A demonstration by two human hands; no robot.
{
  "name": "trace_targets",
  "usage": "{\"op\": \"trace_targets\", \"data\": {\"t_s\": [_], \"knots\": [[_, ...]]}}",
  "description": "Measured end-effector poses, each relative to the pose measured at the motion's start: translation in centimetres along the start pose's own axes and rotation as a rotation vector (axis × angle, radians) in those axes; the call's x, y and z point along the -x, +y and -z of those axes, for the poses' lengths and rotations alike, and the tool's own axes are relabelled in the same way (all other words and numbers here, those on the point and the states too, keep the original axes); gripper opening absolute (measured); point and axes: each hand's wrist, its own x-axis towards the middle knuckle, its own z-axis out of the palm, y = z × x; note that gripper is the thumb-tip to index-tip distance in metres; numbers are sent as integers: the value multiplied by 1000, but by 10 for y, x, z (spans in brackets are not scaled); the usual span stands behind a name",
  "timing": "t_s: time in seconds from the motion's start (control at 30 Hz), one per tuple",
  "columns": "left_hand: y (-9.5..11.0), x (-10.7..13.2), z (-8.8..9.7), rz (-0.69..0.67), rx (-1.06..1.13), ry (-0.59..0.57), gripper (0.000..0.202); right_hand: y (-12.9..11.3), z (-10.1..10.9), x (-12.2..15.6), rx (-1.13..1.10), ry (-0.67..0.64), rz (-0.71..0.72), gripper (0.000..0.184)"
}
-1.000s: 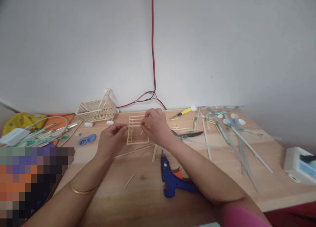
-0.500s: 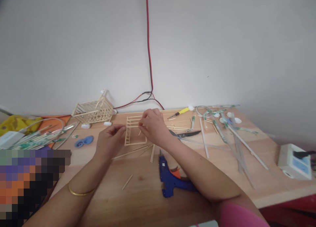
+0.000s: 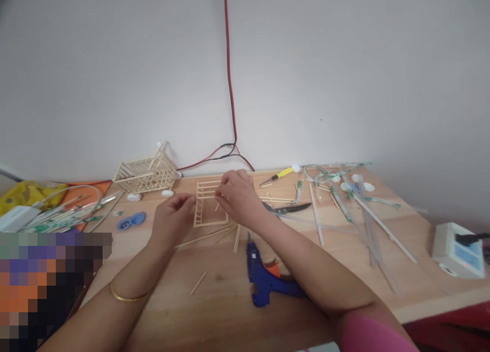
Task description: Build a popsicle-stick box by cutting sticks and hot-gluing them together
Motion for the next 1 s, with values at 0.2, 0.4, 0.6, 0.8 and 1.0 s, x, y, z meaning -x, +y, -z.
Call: {"op": "trace_targets", "data": {"t_s": [0.2, 0.4, 0.6, 0.8, 1.0], "knots": [[-2, -1, 0, 8, 9, -5, 26, 0, 9, 1, -51, 27, -1, 13], [-3, -1, 1, -2, -20, 2, 28, 8, 30, 3, -9, 62, -33, 10], [12, 3, 9, -93, -153, 72, 25, 10, 70, 38, -66, 66, -61, 11], [45, 25, 28, -314, -331, -18, 22, -13, 87, 102, -171, -206, -124, 11], [45, 61, 12, -434, -813, -470, 22, -27, 80, 159, -200, -367, -176, 24]]}}
